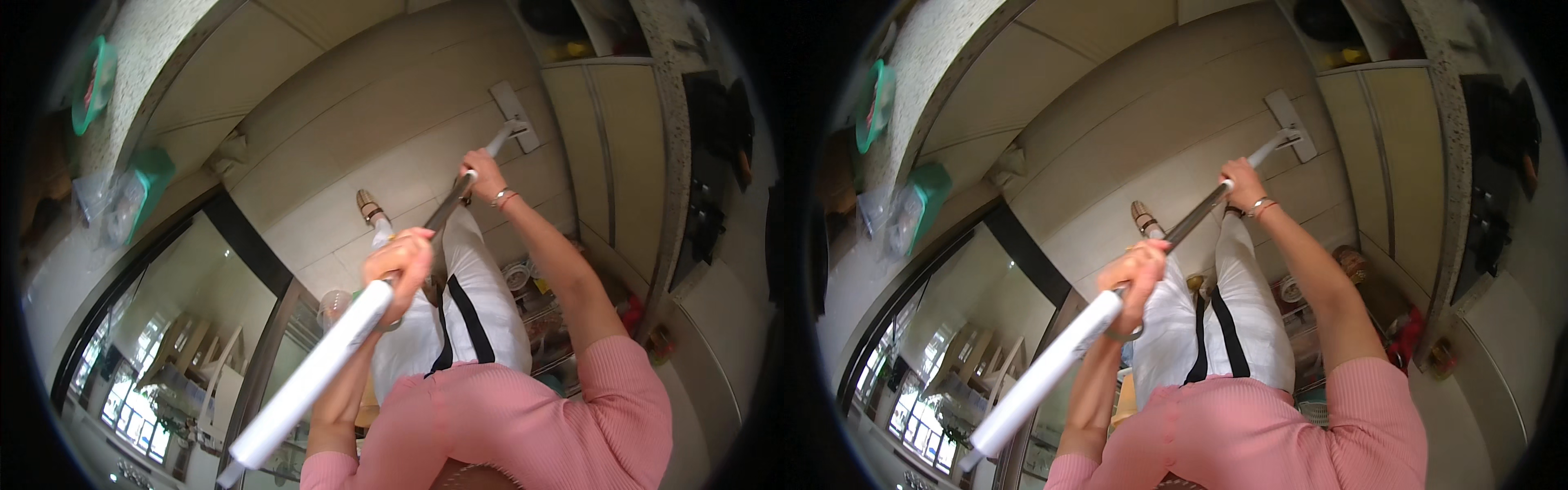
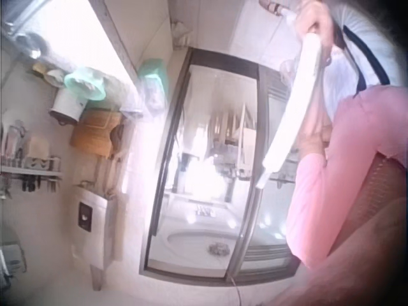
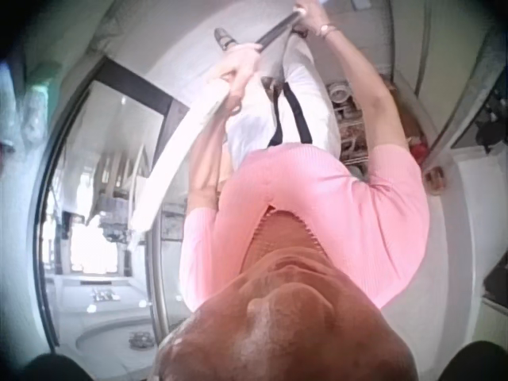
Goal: The person mops the tiled floor in a kitchen and dining area using a flat mop. They move the mop back and forth across the floor, navigating around furniture and kitchen cabinets. The person briefly pauses to pick up a plastic bag from the floor before resuming the mopping task.
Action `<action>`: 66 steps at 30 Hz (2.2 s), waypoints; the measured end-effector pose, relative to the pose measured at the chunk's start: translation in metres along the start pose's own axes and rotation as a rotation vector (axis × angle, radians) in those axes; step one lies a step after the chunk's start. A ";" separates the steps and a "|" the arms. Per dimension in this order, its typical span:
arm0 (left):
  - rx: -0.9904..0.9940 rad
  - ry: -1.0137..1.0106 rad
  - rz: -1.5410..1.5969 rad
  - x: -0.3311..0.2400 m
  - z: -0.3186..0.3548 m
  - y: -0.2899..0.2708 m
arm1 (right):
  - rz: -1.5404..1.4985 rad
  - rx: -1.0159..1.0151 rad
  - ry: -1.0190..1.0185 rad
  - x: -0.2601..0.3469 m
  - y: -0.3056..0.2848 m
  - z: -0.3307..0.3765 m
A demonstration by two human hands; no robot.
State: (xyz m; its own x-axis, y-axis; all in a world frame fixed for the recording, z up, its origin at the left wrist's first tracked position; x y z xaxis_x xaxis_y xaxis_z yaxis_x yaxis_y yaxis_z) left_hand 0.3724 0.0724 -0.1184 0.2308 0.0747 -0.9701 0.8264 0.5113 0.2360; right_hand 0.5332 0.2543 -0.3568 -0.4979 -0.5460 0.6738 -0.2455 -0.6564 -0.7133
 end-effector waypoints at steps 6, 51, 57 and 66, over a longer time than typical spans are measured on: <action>-0.066 0.067 -0.078 -0.069 -0.024 0.006 | -0.152 -0.039 -0.003 0.067 -0.021 -0.025; -0.010 0.330 -0.201 0.022 -0.184 0.132 | -0.213 -0.695 -0.259 -0.105 -0.135 -0.179; 0.025 0.248 -0.086 0.012 -0.160 0.141 | -0.227 -0.754 -0.210 -0.104 -0.135 -0.108; 0.091 0.091 -0.104 0.040 -0.099 0.197 | -0.169 -0.762 -0.017 -0.137 -0.124 0.044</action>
State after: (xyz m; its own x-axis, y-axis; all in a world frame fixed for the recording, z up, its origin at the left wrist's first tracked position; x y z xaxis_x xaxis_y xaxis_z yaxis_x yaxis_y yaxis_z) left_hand 0.4936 0.2613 -0.1165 0.0973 0.1049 -0.9897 0.8877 0.4405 0.1340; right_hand 0.6682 0.3875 -0.3520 -0.3913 -0.4822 0.7838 -0.8236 -0.1966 -0.5320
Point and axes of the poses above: each hand's wrist, its own z-axis away from the middle knuckle, its own y-axis out of the palm, x = y × z, the point moved 3 cm from there along -z, towards the middle knuckle, and after that the axes turned 2 degrees about -x, right-handed, at the moved point
